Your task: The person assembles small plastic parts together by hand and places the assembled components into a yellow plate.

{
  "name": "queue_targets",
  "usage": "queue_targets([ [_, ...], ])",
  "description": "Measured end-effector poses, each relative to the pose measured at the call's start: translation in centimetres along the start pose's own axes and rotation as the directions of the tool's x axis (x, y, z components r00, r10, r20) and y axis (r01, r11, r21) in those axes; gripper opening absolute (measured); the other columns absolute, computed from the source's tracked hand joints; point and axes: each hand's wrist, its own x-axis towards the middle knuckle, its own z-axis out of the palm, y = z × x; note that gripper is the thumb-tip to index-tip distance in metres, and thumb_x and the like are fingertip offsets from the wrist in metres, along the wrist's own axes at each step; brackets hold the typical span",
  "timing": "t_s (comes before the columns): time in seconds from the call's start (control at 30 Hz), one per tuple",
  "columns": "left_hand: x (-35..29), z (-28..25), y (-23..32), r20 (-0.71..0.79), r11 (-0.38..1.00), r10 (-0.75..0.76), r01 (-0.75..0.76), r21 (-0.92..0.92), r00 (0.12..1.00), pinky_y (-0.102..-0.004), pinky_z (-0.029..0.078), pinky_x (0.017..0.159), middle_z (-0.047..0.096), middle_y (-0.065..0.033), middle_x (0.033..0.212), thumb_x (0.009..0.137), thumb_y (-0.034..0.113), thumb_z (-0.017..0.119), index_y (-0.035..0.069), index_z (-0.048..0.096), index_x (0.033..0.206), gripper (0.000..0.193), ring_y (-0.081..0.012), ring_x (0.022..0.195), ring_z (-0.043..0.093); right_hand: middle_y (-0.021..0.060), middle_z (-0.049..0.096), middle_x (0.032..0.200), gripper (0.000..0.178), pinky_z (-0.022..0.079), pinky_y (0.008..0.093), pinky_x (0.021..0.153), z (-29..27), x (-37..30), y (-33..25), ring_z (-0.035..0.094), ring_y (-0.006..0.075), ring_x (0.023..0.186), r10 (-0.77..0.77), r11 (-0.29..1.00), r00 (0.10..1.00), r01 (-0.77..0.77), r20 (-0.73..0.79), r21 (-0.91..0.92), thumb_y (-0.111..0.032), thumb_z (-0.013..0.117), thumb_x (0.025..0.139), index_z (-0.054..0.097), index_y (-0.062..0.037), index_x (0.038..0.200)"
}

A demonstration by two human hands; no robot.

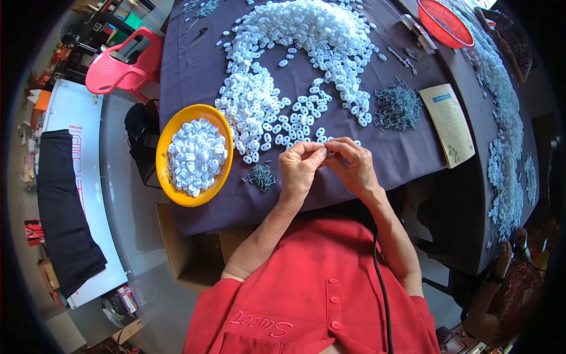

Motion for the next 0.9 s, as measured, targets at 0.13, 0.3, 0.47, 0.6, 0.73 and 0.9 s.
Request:
queue_targets([
  [0.13, -0.1, 0.1, -0.3, -0.012, 0.999, 0.026, -0.026, 0.019, 1.000, -0.0229, 0.053, 0.063, 0.064, -0.0072, 0.076, 0.080, -0.003, 0.060, -0.004, 0.064, 0.082, 0.005, -0.0108, 0.066, 0.062, 0.0117, 0.061, 0.090, 0.020, 0.051, 0.0303, 0.062, 0.1, -0.2, 0.5, 0.063, 0.0256, 0.074, -0.032, 0.999, 0.999, 0.031, -0.022, -0.028, -0.003, 0.065, 0.072, 0.061, -0.0012, 0.091],
  [0.3, 0.0, 0.3, -0.6, -0.021, 0.999, 0.028, -0.028, 0.023, 0.999, -0.0235, 0.053, 0.063, 0.064, -0.0066, 0.075, 0.079, -0.003, 0.060, -0.004, 0.064, 0.081, 0.005, -0.0105, 0.065, 0.061, 0.0129, 0.061, 0.090, 0.018, 0.052, 0.0313, 0.062, 0.0, -0.2, 0.7, 0.063, 0.0272, 0.075, -0.093, 0.993, 0.995, 0.091, -0.026, -0.072, -0.003, 0.063, 0.074, 0.060, -0.0010, 0.092],
  [0.47, 0.0, 0.2, -0.7, -0.018, 1.000, 0.027, -0.028, -0.005, 0.999, -0.0232, 0.053, 0.062, 0.064, -0.0062, 0.074, 0.079, -0.003, 0.060, -0.003, 0.064, 0.081, 0.005, -0.0104, 0.065, 0.061, 0.0134, 0.061, 0.090, 0.019, 0.052, 0.0317, 0.061, 0.1, -0.2, 0.8, 0.063, 0.0276, 0.075, -0.109, 0.992, 0.994, 0.108, -0.021, -0.069, -0.003, 0.063, 0.075, 0.059, -0.0012, 0.093],
  [0.6, 0.1, 0.2, -0.7, -0.027, 1.000, 0.013, -0.014, -0.014, 1.000, -0.0228, 0.053, 0.062, 0.064, -0.0062, 0.074, 0.079, -0.003, 0.060, -0.003, 0.064, 0.081, 0.005, -0.0103, 0.064, 0.061, 0.0136, 0.061, 0.090, 0.019, 0.052, 0.0321, 0.061, 0.2, -0.2, 0.9, 0.063, 0.0283, 0.075, -0.151, 0.986, 0.988, 0.148, -0.035, -0.079, -0.003, 0.063, 0.075, 0.058, -0.0016, 0.093],
  [0.73, 0.2, -0.1, -0.9, -0.024, 1.000, 0.004, -0.004, -0.010, 1.000, -0.0226, 0.053, 0.061, 0.064, -0.0062, 0.074, 0.078, -0.003, 0.060, -0.003, 0.064, 0.081, 0.005, -0.0103, 0.064, 0.061, 0.0133, 0.060, 0.090, 0.018, 0.051, 0.0321, 0.061, 0.4, -0.4, 1.1, 0.063, 0.0285, 0.075, -0.151, 0.984, 0.988, 0.147, -0.041, -0.098, -0.003, 0.063, 0.075, 0.058, -0.0019, 0.092],
  [0.9, 0.2, 0.2, -0.6, -0.023, 1.000, 0.004, -0.005, -0.024, 1.000, -0.0225, 0.053, 0.060, 0.064, -0.0063, 0.074, 0.079, -0.003, 0.060, -0.003, 0.065, 0.081, 0.005, -0.0110, 0.064, 0.061, 0.0121, 0.061, 0.089, 0.019, 0.051, 0.0312, 0.061, 0.2, -0.3, 1.0, 0.063, 0.0268, 0.074, -0.159, 0.980, 0.986, 0.151, -0.051, -0.128, -0.002, 0.064, 0.074, 0.059, -0.0016, 0.092],
])
